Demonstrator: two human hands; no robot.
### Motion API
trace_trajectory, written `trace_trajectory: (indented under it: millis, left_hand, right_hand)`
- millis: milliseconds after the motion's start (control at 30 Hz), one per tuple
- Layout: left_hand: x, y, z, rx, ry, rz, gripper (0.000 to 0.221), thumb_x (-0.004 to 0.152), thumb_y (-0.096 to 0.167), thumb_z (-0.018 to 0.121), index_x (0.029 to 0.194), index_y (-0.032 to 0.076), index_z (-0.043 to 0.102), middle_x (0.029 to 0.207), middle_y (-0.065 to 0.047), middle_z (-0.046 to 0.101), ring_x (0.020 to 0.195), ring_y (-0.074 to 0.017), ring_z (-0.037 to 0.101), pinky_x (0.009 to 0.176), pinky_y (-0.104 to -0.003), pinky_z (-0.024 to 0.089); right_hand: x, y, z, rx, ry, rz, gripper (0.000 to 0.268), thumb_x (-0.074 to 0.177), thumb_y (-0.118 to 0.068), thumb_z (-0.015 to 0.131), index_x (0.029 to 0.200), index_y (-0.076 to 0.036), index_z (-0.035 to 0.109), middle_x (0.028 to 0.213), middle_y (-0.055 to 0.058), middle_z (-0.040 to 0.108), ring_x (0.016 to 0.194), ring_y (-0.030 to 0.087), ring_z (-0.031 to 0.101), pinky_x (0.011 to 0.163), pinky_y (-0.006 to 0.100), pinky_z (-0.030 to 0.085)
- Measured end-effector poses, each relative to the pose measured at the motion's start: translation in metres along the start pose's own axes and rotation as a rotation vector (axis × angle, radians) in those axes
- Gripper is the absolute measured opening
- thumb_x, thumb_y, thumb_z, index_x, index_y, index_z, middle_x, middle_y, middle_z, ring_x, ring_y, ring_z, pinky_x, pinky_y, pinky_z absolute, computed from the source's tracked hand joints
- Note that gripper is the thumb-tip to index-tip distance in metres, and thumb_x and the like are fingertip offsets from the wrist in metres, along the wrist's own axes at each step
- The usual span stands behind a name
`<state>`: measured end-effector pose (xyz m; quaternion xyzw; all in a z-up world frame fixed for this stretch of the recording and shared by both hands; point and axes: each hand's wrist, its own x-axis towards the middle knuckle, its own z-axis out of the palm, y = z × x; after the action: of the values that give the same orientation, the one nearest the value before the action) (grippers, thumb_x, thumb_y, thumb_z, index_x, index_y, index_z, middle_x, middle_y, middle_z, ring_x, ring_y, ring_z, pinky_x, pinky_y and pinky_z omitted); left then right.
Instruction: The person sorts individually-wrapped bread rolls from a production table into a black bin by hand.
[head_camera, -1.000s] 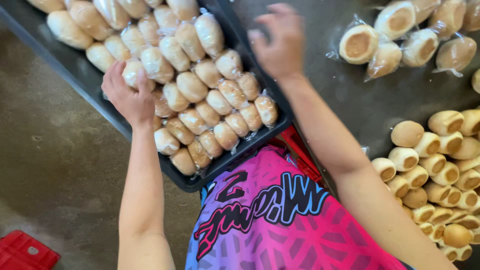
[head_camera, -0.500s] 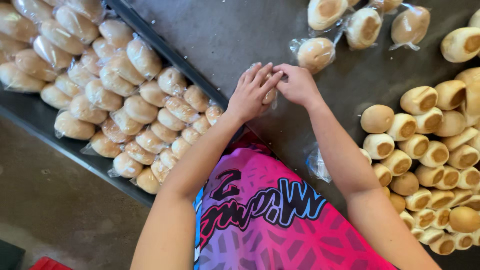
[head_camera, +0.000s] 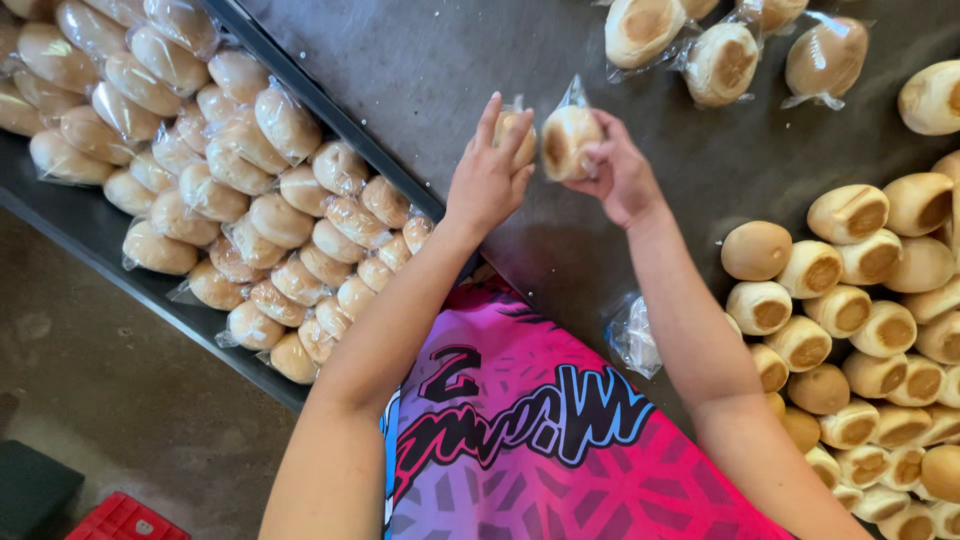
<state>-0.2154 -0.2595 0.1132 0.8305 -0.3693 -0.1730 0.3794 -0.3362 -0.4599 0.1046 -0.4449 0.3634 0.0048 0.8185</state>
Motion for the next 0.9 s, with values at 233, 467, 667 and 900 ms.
trace_trajectory:
  millis: [233, 467, 667, 900]
  left_hand:
    - [0.004, 0.024, 0.004, 0.21, -0.158, -0.091, 0.1, 0.052, 0.022, 0.089, 0.144, 0.016, 0.05, 0.16, -0.022, 0.016, 0.144, -0.0529, 0.022, 0.105, -0.058, 0.04]
    - [0.018, 0.043, 0.036, 0.401, 0.124, -0.113, 0.085, 0.059, 0.046, 0.094, 0.128, 0.009, 0.06, 0.166, -0.012, 0.017, 0.151, -0.0469, 0.024, 0.117, -0.064, 0.031]
    - [0.022, 0.032, 0.014, 0.477, -0.035, -0.106, 0.082, 0.051, 0.041, 0.092, 0.124, 0.015, 0.065, 0.163, -0.011, 0.02, 0.147, -0.0495, 0.026, 0.103, -0.065, 0.039]
    - [-0.002, -0.043, -0.039, -0.265, 0.186, -0.181, 0.076, 0.059, 0.048, 0.091, 0.124, 0.017, 0.064, 0.159, -0.022, 0.035, 0.14, -0.0401, 0.046, 0.114, -0.05, 0.045]
  right_hand:
    - [0.031, 0.062, -0.008, 0.106, -0.143, -0.372, 0.039, 0.083, 0.016, 0.052, 0.114, -0.007, 0.055, 0.167, 0.022, 0.043, 0.142, 0.025, 0.052, 0.117, 0.035, 0.046]
    - [0.063, -0.027, -0.029, -1.006, 0.337, -0.939, 0.024, 0.091, 0.001, 0.064, 0.115, -0.001, 0.07, 0.117, 0.015, 0.073, 0.112, 0.029, 0.071, 0.099, 0.037, 0.057]
    - [0.114, -0.078, -0.044, -1.976, 0.634, -0.923, 0.079, 0.066, -0.058, 0.098, 0.119, -0.014, 0.06, 0.12, 0.018, 0.062, 0.109, 0.048, 0.058, 0.076, 0.055, 0.05]
    - [0.066, 0.009, 0.041, -0.498, 0.017, -0.382, 0.067, 0.084, -0.014, 0.084, 0.137, -0.013, 0.043, 0.128, 0.006, 0.059, 0.119, 0.02, 0.064, 0.103, 0.037, 0.056]
